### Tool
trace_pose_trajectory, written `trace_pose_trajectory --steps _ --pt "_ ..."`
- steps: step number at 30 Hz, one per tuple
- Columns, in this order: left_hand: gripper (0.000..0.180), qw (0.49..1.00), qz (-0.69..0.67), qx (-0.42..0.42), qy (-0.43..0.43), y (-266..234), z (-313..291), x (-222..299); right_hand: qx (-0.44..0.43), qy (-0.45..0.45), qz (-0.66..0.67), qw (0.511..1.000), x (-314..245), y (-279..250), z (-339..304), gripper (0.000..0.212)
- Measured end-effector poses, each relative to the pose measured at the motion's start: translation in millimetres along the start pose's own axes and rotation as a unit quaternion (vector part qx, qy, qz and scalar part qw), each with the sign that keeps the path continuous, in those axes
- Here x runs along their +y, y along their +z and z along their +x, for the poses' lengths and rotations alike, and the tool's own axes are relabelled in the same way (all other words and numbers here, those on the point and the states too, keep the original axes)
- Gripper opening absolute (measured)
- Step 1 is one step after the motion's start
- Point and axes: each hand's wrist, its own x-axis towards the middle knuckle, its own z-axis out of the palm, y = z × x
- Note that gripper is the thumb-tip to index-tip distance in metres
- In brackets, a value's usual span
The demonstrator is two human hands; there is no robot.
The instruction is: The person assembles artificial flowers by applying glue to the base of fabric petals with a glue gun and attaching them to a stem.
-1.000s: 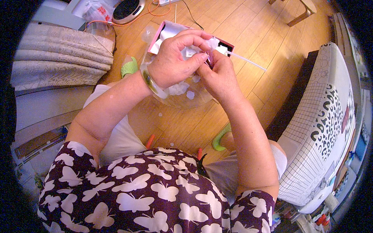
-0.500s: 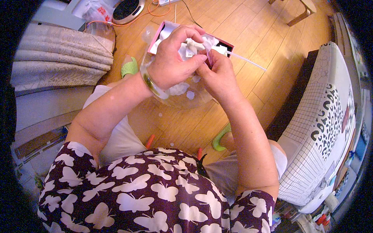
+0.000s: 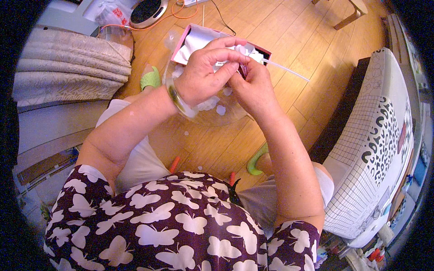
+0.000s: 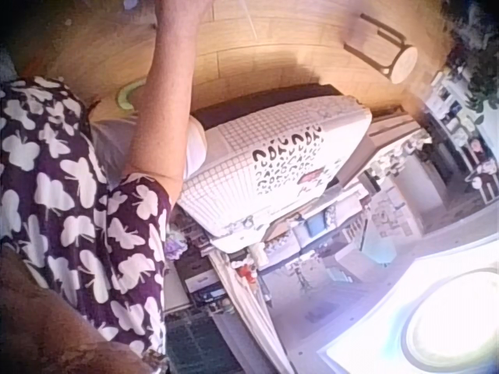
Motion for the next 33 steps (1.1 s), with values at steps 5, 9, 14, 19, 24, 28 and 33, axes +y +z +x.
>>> trace_pose_trajectory --steps 5,9,14,19,24,28,33 --pt "0.017 0.998 0.057 0.023 0.023 5.8 -3.2 -0.4 0.04 -0.008 -0.013 0.999 9.6 0.3 2.3 0.017" --pt "0.019 0.995 0.093 0.034 0.028 8.2 -2.4 -1.8 0.073 -0.026 -0.048 0.996 15.1 1.7 4.8 0.016" --pt "0.019 0.994 0.102 0.046 0.009 9.2 -1.9 -0.7 0.078 -0.027 -0.131 0.988 11.5 0.7 4.4 0.017" --pt "0.016 0.993 0.103 0.054 -0.004 11.6 -0.9 -3.0 0.087 -0.053 -0.168 0.98 15.2 0.1 5.8 0.017" --pt "0.01 0.997 0.046 0.063 -0.01 12.9 -1.0 -4.9 0.066 0.037 -0.032 0.997 10.7 -3.8 5.5 0.017" --pt "0.008 0.996 -0.068 0.048 -0.027 5.4 -0.9 -4.0 -0.053 0.081 0.122 0.988 -9.6 -19.5 3.4 0.025" --pt "0.012 0.974 -0.217 0.004 -0.067 -3.0 0.0 -4.6 -0.121 0.094 0.19 0.97 -25.8 -31.8 -3.5 0.022"
